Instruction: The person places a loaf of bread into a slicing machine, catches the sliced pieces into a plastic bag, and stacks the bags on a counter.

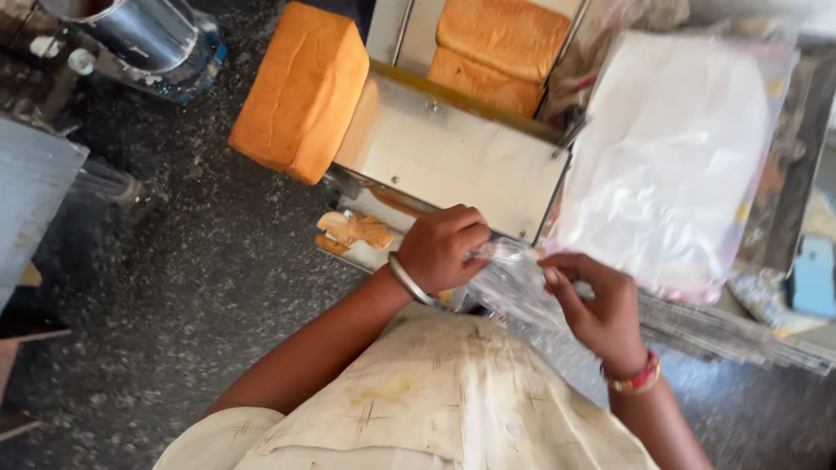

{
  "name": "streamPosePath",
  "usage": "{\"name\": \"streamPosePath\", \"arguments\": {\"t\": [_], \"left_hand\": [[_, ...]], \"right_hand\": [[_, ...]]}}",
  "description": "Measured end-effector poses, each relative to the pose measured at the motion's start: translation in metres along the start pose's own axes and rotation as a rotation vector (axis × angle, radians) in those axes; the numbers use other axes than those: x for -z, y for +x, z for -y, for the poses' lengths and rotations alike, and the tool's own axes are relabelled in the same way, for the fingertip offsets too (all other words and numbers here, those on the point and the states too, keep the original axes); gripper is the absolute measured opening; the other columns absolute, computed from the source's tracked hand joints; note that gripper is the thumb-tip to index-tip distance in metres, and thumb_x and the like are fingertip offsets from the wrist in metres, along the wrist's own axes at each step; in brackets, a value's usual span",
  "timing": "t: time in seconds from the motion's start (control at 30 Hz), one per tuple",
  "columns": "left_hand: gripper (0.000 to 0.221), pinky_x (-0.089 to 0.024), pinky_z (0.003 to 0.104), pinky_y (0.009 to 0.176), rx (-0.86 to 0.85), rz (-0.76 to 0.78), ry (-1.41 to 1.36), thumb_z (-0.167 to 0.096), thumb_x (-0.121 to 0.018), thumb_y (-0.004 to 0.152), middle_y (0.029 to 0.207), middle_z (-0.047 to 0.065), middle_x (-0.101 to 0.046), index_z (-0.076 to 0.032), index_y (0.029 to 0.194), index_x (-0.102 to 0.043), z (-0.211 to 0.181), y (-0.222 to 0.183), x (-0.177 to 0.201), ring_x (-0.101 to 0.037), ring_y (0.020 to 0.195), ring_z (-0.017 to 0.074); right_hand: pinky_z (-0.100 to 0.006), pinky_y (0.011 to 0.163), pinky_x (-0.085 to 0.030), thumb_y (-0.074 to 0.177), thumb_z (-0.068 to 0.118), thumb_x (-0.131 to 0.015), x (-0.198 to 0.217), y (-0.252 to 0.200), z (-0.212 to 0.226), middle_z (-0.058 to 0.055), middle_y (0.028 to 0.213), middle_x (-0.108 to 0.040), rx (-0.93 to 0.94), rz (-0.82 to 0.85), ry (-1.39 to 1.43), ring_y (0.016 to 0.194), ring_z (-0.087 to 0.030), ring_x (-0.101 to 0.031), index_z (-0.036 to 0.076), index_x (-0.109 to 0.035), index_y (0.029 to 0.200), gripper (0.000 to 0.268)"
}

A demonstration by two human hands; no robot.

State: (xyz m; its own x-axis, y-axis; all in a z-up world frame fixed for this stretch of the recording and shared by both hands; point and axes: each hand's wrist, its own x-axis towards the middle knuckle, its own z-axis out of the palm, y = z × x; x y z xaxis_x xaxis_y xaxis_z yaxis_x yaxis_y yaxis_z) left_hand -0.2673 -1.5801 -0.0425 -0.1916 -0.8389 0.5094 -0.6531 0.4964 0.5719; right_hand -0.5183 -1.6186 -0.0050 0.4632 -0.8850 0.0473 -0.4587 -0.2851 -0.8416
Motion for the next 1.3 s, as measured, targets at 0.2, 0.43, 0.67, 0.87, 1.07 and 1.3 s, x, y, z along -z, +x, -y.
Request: {"name": "streamPosePath", "arguments": {"t": [0.2, 0.43, 0.67, 0.87, 1.07, 1.3], "left_hand": [[0.032, -0.050, 0.044, 0.066, 0.418, 0.169, -0.073, -0.009, -0.082, 0.071, 0.085, 0.012, -0.060, -0.005, 0.084, -0.054, 0.044, -0.078, 0.033, -0.062, 0.076, 0.0335], [0.035, -0.054, 0.042, 0.088, 0.395, 0.056, -0.016, 0.016, -0.058, 0.069, 0.104, 0.016, -0.063, -0.005, 0.097, -0.057, 0.160, -0.179, 0.031, -0.064, 0.104, 0.0357], [0.105, -0.049, 0.041, 0.096, 0.677, 0.208, -0.239, 0.010, -0.067, 0.069, 0.160, 0.020, -0.031, -0.016, 0.158, -0.017, 0.272, -0.180, -0.003, -0.044, 0.139, 0.0375], [0.072, -0.047, 0.045, 0.101, 0.753, 0.423, 0.087, -0.016, -0.070, 0.076, 0.140, 0.023, -0.046, -0.011, 0.138, -0.033, 0.314, -0.148, -0.056, -0.051, 0.127, 0.0415], [0.040, -0.053, 0.049, 0.092, 0.892, 0.473, 0.131, -0.042, -0.063, 0.088, 0.118, 0.021, -0.066, -0.010, 0.113, -0.065, 0.302, -0.133, -0.078, -0.065, 0.112, 0.0408], [0.039, -0.051, 0.051, 0.096, 0.822, 0.383, 0.176, -0.034, -0.062, 0.088, 0.123, 0.024, -0.067, -0.008, 0.115, -0.072, 0.309, -0.137, -0.067, -0.062, 0.116, 0.0445]], "right_hand": [[-0.035, 0.067, -0.057, 0.080, 0.032, -0.083, -0.067, 0.002, 0.014, -0.012, 0.085, -0.076, 0.137, 0.128, -0.249, 0.078, -0.024, -0.075, 0.004, -0.070, 0.109, 0.043], [-0.037, 0.080, -0.059, 0.094, 0.036, -0.071, -0.193, -0.015, -0.072, -0.014, 0.104, -0.077, -0.258, 0.258, -0.044, 0.093, -0.028, -0.076, 0.006, -0.067, 0.122, 0.041], [-0.051, 0.095, -0.051, 0.086, 0.042, -0.083, -0.278, 0.036, -0.181, -0.032, 0.128, -0.063, -0.199, -0.227, -0.191, 0.114, -0.047, -0.062, -0.008, -0.051, 0.138, 0.080], [-0.046, 0.087, -0.055, 0.088, 0.054, -0.074, -0.296, 0.073, -0.204, -0.026, 0.110, -0.070, -0.590, -0.093, -0.172, 0.102, -0.041, -0.067, 0.001, -0.064, 0.122, 0.064], [-0.046, 0.074, -0.048, 0.097, 0.049, -0.069, -0.284, 0.112, -0.198, -0.016, 0.087, -0.073, -0.290, 0.134, -0.903, 0.082, -0.034, -0.066, 0.007, -0.074, 0.083, 0.045], [-0.038, 0.076, -0.051, 0.089, 0.049, -0.068, -0.293, 0.107, -0.213, -0.008, 0.097, -0.076, -0.187, -0.040, -0.413, 0.091, -0.029, -0.069, 0.014, -0.077, 0.100, 0.038]]}}
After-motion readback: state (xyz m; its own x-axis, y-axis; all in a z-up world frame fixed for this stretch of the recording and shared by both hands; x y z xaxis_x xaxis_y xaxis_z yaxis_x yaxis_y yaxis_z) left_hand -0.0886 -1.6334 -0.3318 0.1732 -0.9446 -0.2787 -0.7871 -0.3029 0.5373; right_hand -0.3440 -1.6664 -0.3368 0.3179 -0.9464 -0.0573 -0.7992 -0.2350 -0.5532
